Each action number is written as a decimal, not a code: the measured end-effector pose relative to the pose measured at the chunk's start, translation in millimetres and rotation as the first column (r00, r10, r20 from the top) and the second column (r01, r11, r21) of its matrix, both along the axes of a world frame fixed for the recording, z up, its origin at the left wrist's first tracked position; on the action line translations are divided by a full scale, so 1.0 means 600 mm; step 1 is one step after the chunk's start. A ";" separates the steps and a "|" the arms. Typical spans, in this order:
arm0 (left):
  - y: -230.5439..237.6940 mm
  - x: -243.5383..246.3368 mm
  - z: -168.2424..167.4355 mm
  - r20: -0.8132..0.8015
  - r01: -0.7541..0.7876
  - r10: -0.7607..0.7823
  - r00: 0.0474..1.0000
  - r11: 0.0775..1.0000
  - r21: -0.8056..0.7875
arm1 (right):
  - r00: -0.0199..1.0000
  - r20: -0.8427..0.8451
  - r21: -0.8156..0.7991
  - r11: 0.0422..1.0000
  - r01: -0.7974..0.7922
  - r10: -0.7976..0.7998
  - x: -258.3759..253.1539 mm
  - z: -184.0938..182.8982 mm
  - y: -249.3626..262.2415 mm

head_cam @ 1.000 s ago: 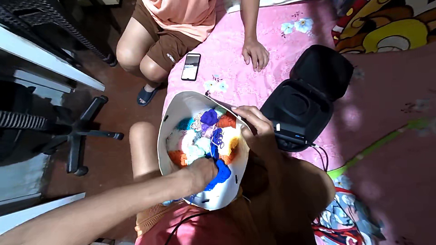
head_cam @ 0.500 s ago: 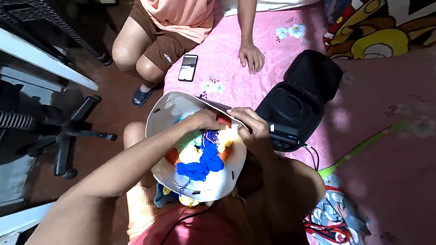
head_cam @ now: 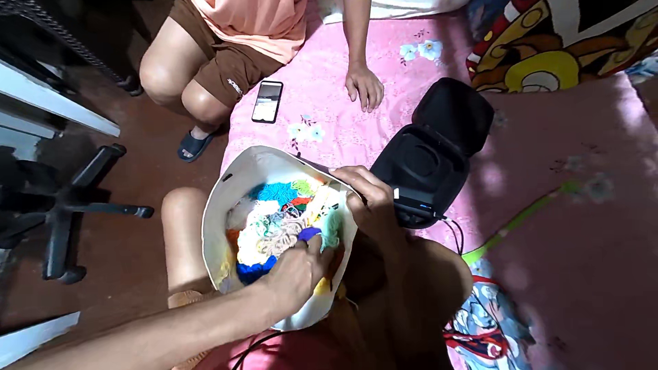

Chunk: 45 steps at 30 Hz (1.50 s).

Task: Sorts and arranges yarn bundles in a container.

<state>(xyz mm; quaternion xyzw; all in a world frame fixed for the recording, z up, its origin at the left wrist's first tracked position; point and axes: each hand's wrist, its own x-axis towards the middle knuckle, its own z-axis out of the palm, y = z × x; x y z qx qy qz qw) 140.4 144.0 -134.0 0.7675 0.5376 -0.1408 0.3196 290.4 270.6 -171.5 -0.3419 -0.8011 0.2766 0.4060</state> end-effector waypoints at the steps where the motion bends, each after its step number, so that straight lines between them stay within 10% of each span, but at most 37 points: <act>1: -0.012 -0.003 -0.002 0.004 0.002 -0.002 1.000 1.000 0.012 | 1.000 -0.001 0.009 1.000 -0.004 0.004 0.000 0.000 0.000; 10: -0.086 -0.005 -0.043 -0.069 0.023 0.006 0.998 0.908 0.418 | 0.998 -0.034 0.017 0.999 -0.047 0.048 0.003 0.006 -0.003; 16: -0.066 -0.050 -0.015 -0.013 -0.124 0.129 0.992 0.970 0.209 | 0.998 -0.032 -0.076 0.995 -0.062 0.060 0.015 0.015 0.001; 24: -0.050 -0.078 -0.055 0.165 -0.143 0.068 0.984 0.854 0.501 | 0.995 -0.051 -0.082 0.992 -0.093 0.089 0.016 0.012 0.001; 30: 0.022 -0.035 0.028 -0.198 -0.094 0.072 0.978 0.990 -0.103 | 0.990 -0.064 -0.086 0.988 -0.128 0.123 0.033 0.012 0.004; 39: 0.136 -0.005 -0.039 -0.084 0.177 -0.209 0.974 0.941 -0.289 | 0.958 -0.147 -0.184 0.945 -0.272 0.247 0.045 0.012 0.008; 45: 0.050 -0.056 -0.031 0.136 0.147 -0.150 0.979 0.989 0.032 | 0.971 -0.120 -0.205 0.952 -0.227 0.206 0.045 0.016 0.007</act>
